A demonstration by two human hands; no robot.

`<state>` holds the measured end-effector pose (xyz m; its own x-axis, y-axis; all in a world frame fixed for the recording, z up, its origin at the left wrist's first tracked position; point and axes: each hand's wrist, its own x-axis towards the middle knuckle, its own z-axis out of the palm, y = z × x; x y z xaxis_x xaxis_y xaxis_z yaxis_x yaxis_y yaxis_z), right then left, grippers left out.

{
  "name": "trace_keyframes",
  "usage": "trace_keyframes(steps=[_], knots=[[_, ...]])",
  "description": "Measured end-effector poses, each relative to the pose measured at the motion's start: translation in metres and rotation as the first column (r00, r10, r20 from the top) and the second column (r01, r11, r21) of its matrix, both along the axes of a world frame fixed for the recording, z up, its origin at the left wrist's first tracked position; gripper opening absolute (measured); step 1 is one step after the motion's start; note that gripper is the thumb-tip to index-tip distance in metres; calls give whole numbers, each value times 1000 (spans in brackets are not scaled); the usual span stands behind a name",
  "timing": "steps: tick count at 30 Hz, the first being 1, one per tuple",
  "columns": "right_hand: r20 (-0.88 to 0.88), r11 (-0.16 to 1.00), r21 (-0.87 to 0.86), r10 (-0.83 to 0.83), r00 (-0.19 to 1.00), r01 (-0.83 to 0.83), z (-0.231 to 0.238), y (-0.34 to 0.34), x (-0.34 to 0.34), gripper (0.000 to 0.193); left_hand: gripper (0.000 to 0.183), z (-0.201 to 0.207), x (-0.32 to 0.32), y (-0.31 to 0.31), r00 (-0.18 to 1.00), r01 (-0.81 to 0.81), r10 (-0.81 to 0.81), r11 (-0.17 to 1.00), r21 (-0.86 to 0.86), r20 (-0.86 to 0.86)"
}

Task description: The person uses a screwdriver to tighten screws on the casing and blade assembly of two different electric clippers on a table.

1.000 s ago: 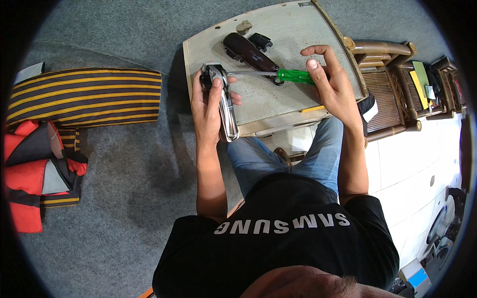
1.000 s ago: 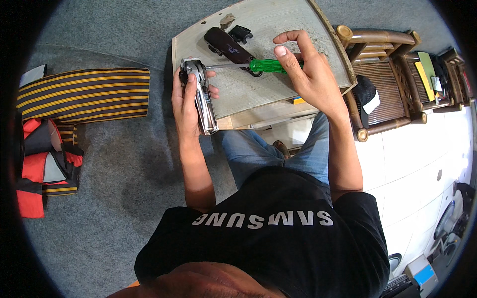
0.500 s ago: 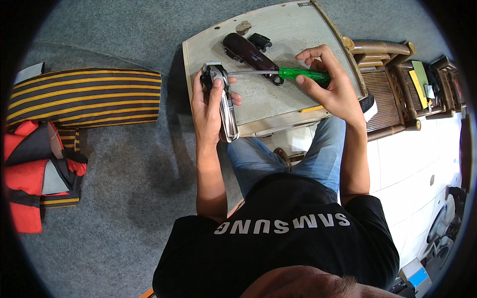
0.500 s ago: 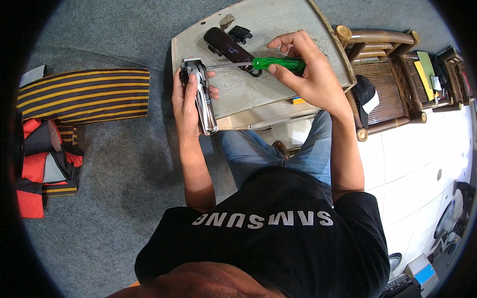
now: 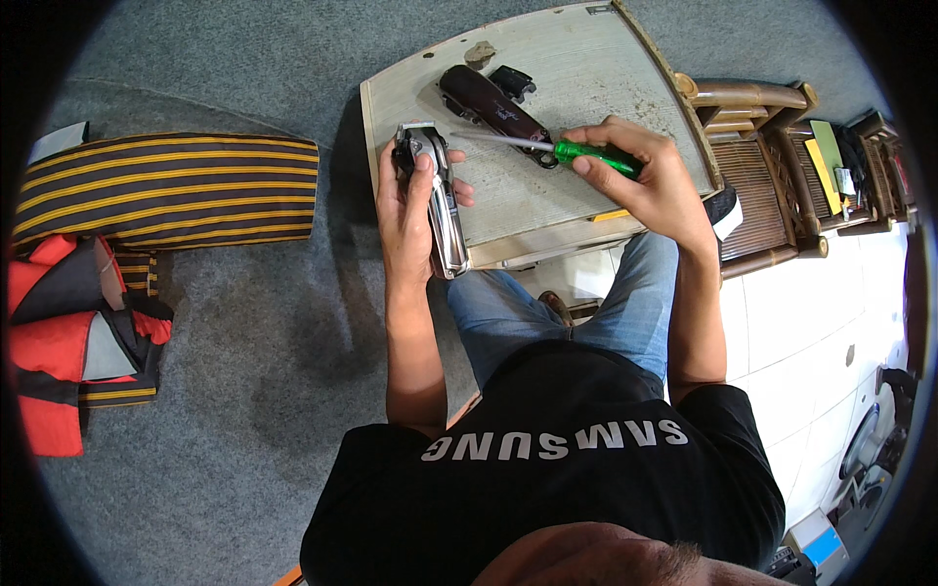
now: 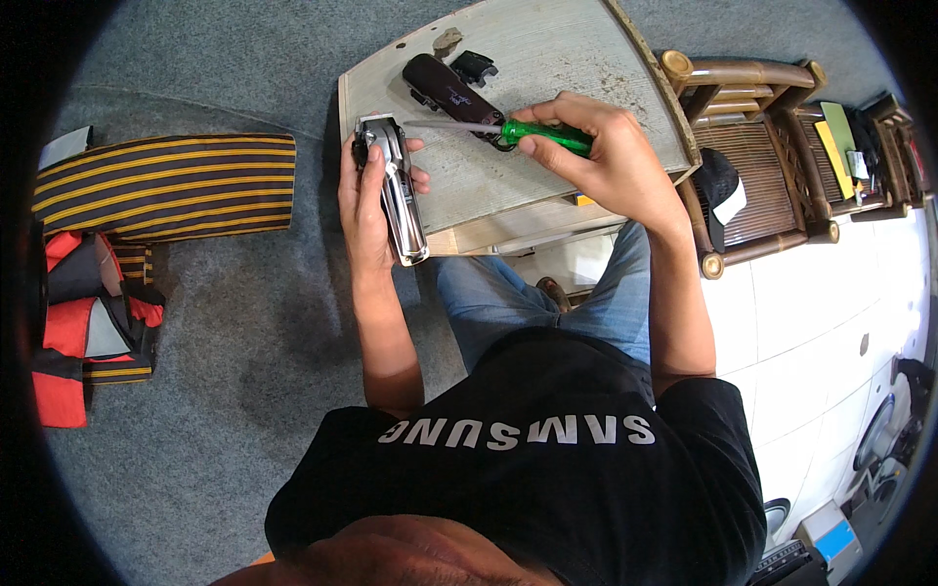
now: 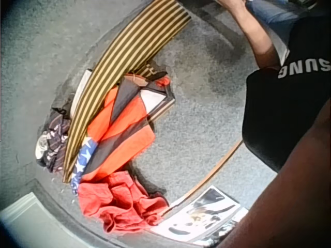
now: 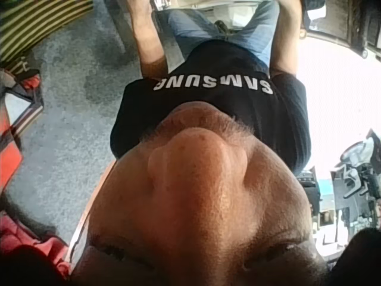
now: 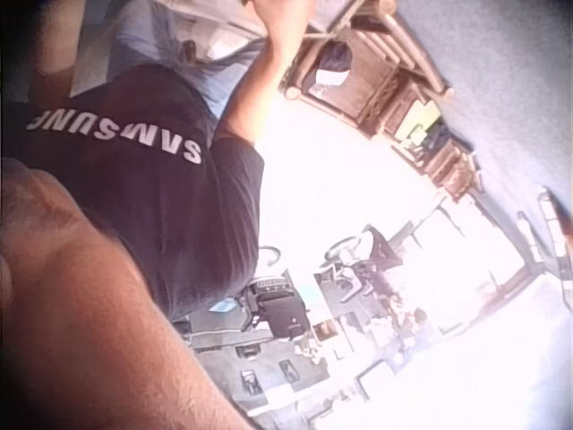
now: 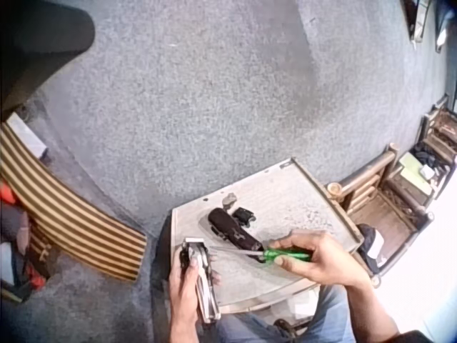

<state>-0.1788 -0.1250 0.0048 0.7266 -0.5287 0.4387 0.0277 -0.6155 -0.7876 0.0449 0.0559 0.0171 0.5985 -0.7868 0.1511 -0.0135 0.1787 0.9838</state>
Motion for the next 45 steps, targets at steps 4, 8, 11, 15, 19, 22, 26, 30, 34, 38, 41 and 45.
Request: trace_keyframes(steps=[4, 8, 11, 15, 19, 22, 26, 30, 34, 38, 41, 45], knots=[[161, 1000, -13, -15, 987, 17, 0, 0, 0, 33, 42, 1, 0, 1, 1000, 15, -15, 1000, -5, -17], [251, 979, 177, -143, 958, 100, -5, 4, -5, 37, 42, 1, 2, 1, 996, 81, -82, 997, -13, -38], [374, 945, 327, -157, 914, 29, 3, 15, 6, 38, 43, -1, 5, 3, 991, 119, -122, 992, -46, -51], [399, 930, 362, -96, 912, -61, 20, 45, 33, 37, 43, -2, 5, 3, 990, 126, -130, 990, -68, -47], [166, 967, 253, -40, 985, -3, 14, 66, 75, 26, 41, 0, -2, 4, 994, 92, -94, 995, -32, -48], [94, 964, 256, -97, 991, 70, 9, 74, 91, 22, 43, -2, -1, 6, 998, 69, -69, 997, -20, 9], [102, 957, 238, -192, 976, 163, 4, 77, 91, 24, 48, -1, -4, 8, 998, 64, -64, 998, -12, 19], [143, 955, 252, -194, 970, 154, 3, 75, 92, 19, 51, -1, -4, 9, 997, 71, -71, 997, -16, 22], [71, 950, 260, -196, 978, 171, 5, 74, 90, 21, 56, -2, -2, 9, 994, 95, -95, 995, -11, 57], [63, 948, 237, -232, 971, 211, 5, 74, 90, 21, 61, -1, -3, 9, 991, 105, -104, 994, -10, 80], [44, 939, 276, -226, 973, 206, 8, 75, 89, 20, 63, 1, -5, 9, 991, 114, -112, 993, -21, 73], [60, 938, 274, -238, 969, 213, 9, 75, 90, 20, 65, 1, -5, 9, 989, 124, -121, 992, -26, 89]])
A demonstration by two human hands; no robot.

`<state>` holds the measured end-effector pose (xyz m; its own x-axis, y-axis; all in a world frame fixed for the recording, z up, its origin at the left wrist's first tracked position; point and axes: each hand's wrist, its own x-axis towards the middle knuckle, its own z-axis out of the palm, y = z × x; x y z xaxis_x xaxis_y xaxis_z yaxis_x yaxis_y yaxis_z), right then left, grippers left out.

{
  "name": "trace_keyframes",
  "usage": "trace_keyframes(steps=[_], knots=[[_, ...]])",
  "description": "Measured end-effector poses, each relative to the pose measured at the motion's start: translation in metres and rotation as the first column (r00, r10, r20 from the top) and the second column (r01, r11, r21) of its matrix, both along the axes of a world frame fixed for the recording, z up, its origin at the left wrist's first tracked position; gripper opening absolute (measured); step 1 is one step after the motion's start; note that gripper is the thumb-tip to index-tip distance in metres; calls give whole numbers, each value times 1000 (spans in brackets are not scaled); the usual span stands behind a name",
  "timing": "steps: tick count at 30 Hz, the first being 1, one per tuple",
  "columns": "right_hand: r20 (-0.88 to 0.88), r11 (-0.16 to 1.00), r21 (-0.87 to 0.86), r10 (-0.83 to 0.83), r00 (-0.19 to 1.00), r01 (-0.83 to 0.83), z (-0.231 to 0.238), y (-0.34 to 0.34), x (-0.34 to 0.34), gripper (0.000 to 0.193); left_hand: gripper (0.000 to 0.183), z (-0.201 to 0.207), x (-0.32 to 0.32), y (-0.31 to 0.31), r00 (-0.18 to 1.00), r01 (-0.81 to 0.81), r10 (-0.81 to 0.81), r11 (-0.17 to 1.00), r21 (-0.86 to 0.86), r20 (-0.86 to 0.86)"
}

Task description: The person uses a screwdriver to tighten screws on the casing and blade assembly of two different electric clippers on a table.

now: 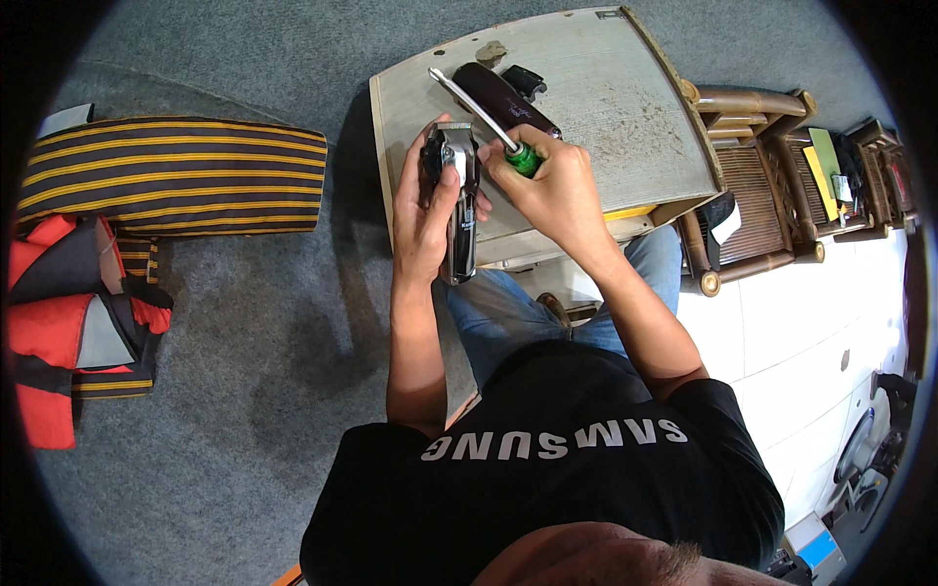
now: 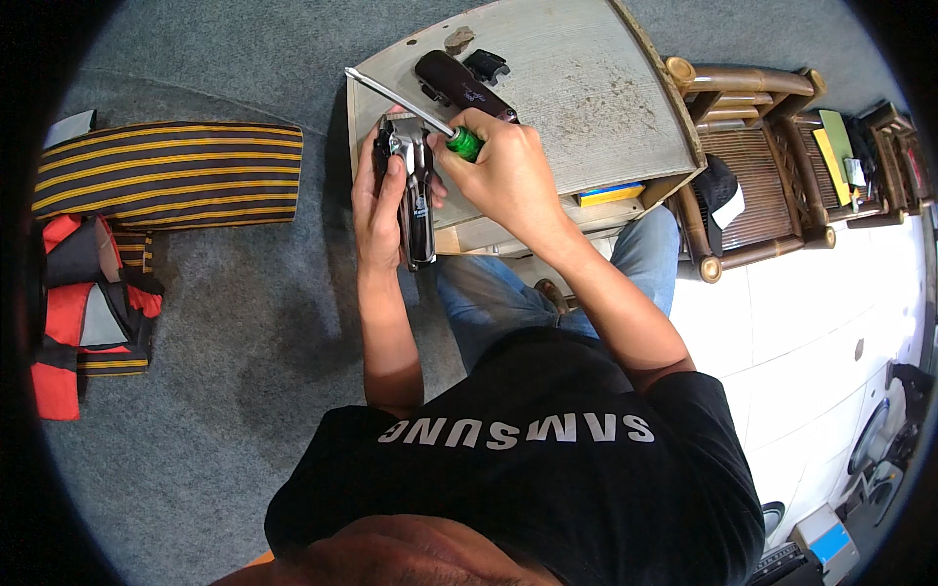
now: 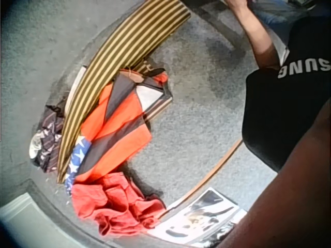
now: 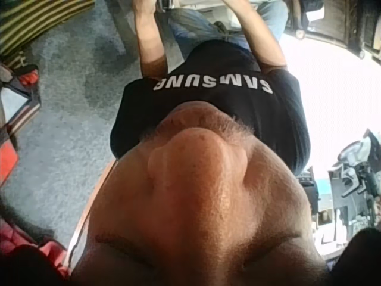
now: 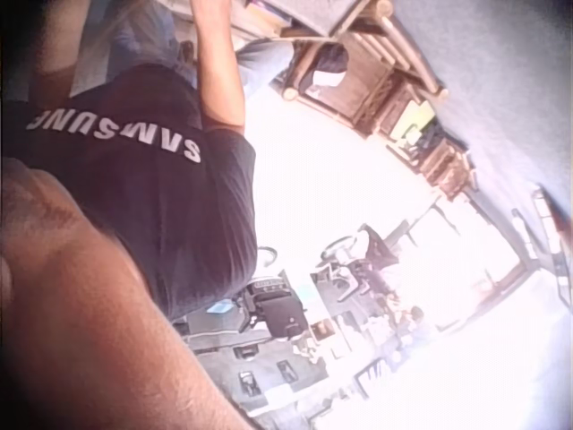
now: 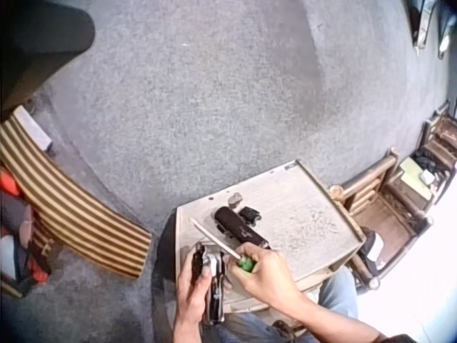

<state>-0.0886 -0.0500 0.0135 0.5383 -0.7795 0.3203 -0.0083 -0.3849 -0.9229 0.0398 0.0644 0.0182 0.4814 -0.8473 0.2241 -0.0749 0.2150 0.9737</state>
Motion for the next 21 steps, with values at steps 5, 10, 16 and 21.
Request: trace_keyframes(steps=[5, 10, 16, 21], knots=[[19, 998, -60, -25, 1000, 26, -3, 0, 2, 18, 69, -3, 2, 1, 1000, 13, -13, 1000, -3, 2], [39, 997, -78, -24, 999, 27, -11, 0, 4, 19, 70, -3, 3, 1, 1000, 16, -16, 1000, 2, 10], [7, 999, -53, 4, 1000, -3, -5, -2, 0, 20, 69, -2, 0, 0, 1000, 3, -3, 1000, -6, 3], [57, 999, -44, -12, 998, 15, -7, -2, 1, 20, 68, -2, 0, 0, 999, 10, -10, 1000, 4, 43]])
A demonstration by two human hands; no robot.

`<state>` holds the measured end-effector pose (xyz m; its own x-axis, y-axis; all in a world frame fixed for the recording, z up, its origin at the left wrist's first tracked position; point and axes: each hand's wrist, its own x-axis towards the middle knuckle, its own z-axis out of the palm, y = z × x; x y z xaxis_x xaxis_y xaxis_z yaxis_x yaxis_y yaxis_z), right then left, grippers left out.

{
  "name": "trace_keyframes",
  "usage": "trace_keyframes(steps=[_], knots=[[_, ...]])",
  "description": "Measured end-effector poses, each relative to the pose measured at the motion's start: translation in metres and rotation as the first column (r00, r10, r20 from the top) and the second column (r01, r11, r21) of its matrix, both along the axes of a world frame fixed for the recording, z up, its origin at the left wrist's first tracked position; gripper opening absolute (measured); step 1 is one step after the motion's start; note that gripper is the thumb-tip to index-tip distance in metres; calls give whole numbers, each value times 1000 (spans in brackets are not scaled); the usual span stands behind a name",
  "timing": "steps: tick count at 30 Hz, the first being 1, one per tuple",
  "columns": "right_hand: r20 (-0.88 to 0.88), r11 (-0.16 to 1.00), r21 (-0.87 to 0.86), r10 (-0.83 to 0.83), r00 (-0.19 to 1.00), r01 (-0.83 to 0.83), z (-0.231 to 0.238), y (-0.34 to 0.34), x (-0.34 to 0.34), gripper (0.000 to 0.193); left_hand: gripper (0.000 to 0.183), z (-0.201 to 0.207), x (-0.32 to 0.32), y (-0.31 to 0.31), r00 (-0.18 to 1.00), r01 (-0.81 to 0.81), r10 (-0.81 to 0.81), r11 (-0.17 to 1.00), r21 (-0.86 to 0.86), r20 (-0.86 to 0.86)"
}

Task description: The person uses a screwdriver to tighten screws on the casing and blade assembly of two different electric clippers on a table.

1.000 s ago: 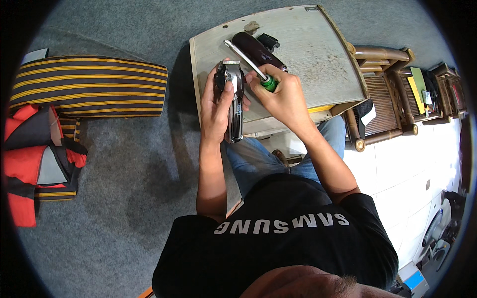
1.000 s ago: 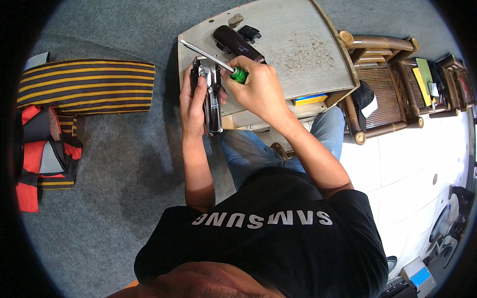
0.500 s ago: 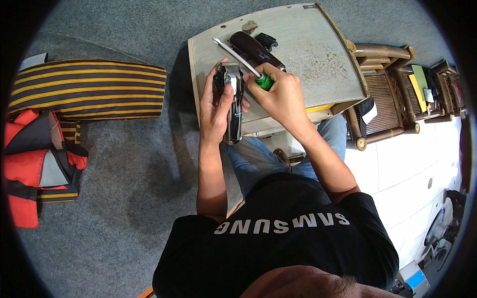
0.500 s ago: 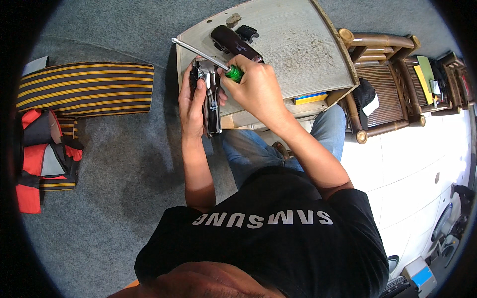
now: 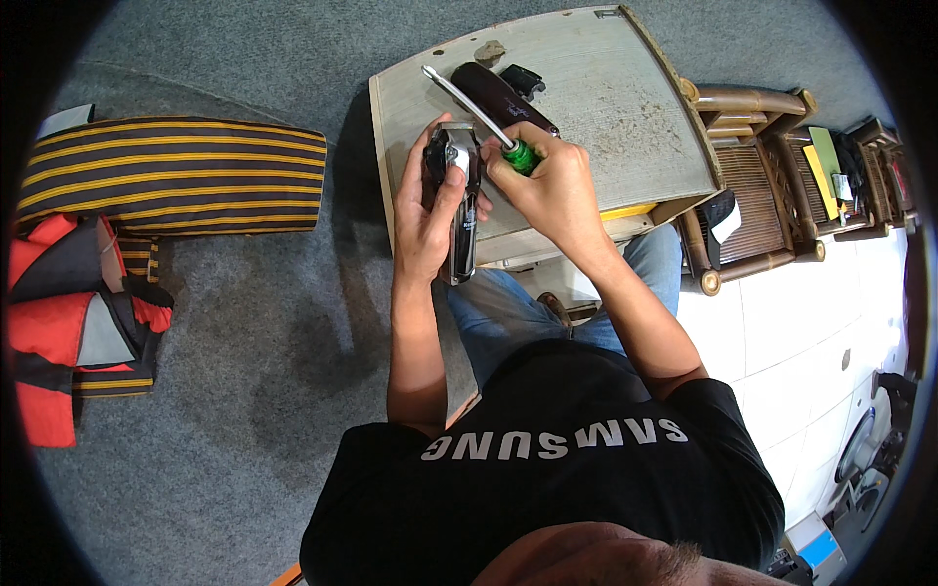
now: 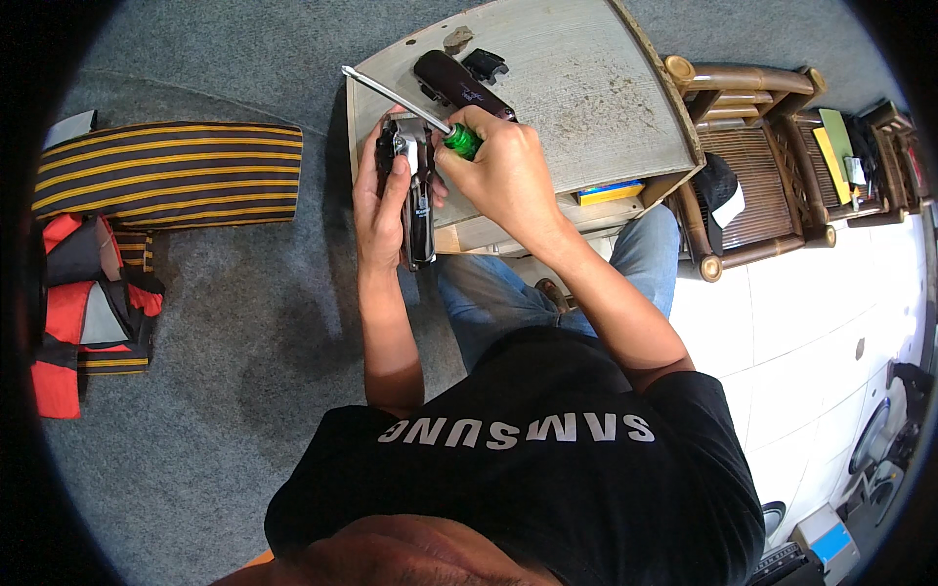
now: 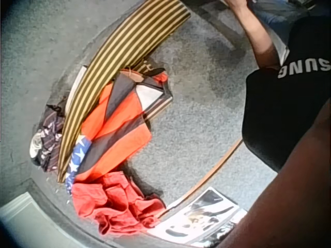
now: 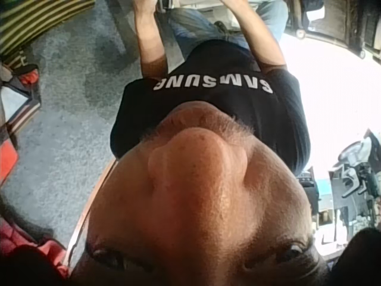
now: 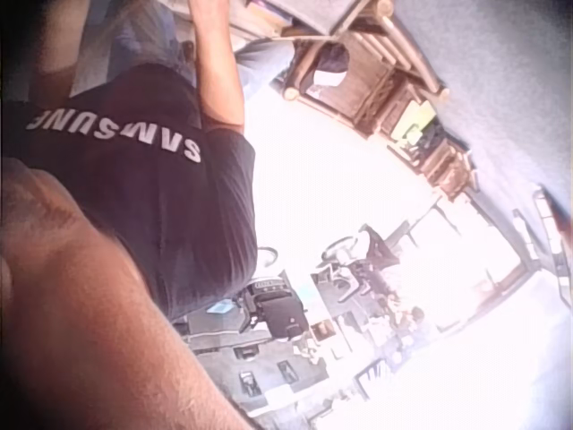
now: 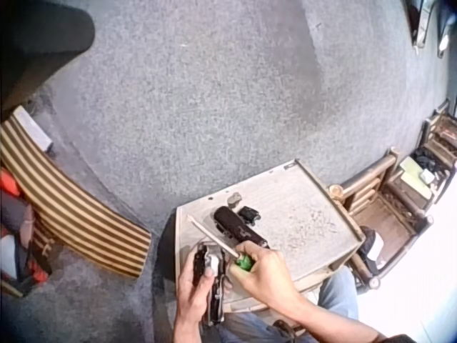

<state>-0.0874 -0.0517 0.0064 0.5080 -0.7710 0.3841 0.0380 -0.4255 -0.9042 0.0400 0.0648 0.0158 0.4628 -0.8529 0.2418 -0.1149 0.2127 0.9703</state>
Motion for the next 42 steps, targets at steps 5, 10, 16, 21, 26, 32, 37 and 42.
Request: trace_keyframes(steps=[5, 10, 16, 21, 26, 32, 37, 42], knots=[[-12, 1000, -15, -7, 1000, 7, 3, 2, 0, 19, 68, -2, 1, 0, 1000, -3, 3, 1000, -3, 2], [-32, 1000, -27, -16, 999, 15, 2, 0, 1, 19, 69, 1, -1, 0, 1000, -2, 2, 1000, -1, -9], [-24, 1000, -3, 19, 1000, -19, 1, 0, 0, 19, 68, 0, -1, 0, 999, -13, 12, 1000, -5, -51], [-45, 999, 0, 42, 998, -42, -1, -1, -1, 19, 66, 0, 1, 0, 1000, -5, 5, 1000, 10, -29], [-11, 1000, -13, 9, 1000, -9, -5, 1, 1, 22, 59, -3, 3, 0, 1000, -4, 4, 1000, 7, -14], [-64, 995, -95, -41, 997, 35, -3, -6, 4, 26, 52, 2, 0, -1, 998, -55, 56, 998, 43, -24], [-186, 966, -248, -117, 976, 69, 0, -30, 7, 23, 47, 1, 2, -5, 992, -41, 38, 999, -17, -117], [-326, 948, -311, -169, 930, 64, 5, -50, -2, 25, 46, -2, 4, -4, 997, -28, 28, 1000, -7, -73]])
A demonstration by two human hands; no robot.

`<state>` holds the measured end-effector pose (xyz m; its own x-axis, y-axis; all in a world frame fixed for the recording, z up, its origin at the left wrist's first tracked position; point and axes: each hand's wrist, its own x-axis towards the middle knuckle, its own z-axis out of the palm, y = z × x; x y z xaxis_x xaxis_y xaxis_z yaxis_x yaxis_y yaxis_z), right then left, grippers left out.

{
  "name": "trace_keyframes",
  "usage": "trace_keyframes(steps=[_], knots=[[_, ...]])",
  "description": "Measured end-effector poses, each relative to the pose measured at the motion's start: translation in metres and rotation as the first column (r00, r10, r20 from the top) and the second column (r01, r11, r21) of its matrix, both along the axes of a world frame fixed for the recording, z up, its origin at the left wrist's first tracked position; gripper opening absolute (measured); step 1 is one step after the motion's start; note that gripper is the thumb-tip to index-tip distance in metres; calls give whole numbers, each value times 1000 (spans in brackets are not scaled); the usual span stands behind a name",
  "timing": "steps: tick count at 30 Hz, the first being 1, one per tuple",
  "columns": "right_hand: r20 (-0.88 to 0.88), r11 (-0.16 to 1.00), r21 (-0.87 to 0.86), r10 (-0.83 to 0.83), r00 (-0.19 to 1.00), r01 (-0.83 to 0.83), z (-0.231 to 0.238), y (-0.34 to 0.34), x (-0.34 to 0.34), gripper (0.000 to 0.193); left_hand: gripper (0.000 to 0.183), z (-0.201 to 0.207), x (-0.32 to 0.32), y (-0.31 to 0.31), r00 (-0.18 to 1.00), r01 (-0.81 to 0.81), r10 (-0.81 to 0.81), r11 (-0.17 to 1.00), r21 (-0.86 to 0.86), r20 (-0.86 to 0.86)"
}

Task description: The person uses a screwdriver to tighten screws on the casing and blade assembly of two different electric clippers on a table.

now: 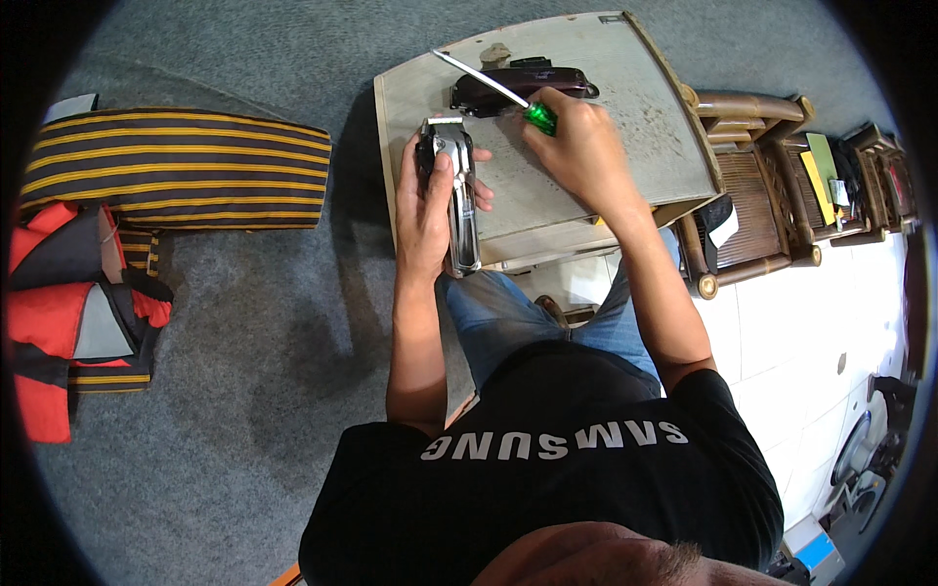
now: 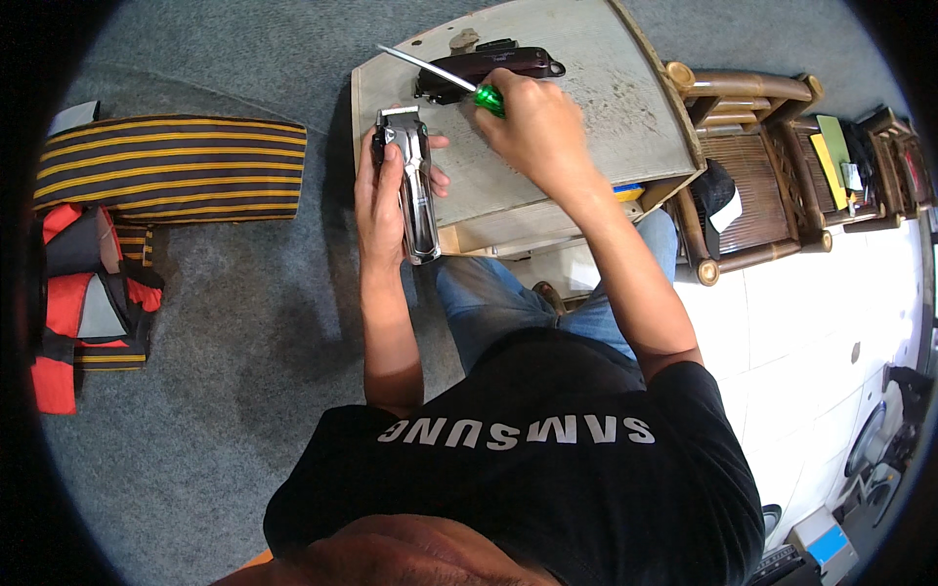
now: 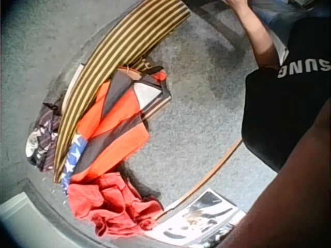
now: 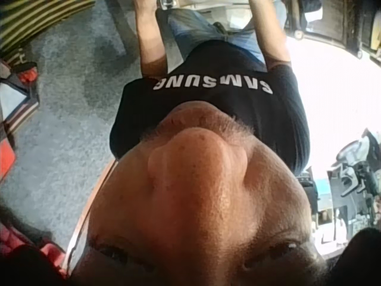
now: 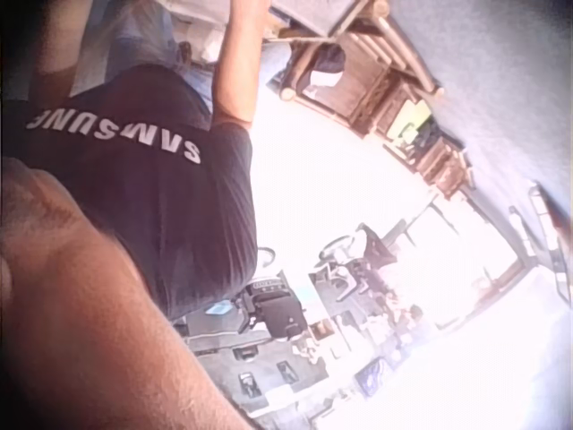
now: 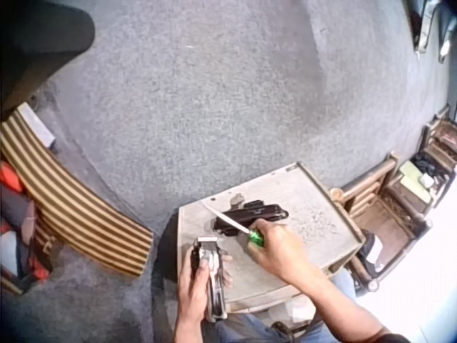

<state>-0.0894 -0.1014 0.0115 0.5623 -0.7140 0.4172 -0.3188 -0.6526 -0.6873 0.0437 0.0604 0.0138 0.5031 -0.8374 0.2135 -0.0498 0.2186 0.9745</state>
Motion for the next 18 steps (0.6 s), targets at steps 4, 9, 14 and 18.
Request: trace_keyframes(steps=[4, 9, 14, 18], knots=[[-104, 985, -147, 81, 991, -96, 1, -14, -24, 30, 46, 0, -1, 0, 1000, 2, -2, 1000, 6, 4], [-194, 980, -140, 115, 974, -143, 3, -24, -28, 31, 45, 1, -1, 0, 1000, -2, 2, 1000, 2, 4], [-146, 986, -88, 125, 981, -138, -1, -30, -29, 29, 45, 4, -5, -3, 1000, -11, 12, 1000, 23, -1], [-15, 990, 76, 123, 992, -122, 1, -29, -34, 31, 45, 5, -3, 1, 999, -7, 4, 997, 77, 31]])
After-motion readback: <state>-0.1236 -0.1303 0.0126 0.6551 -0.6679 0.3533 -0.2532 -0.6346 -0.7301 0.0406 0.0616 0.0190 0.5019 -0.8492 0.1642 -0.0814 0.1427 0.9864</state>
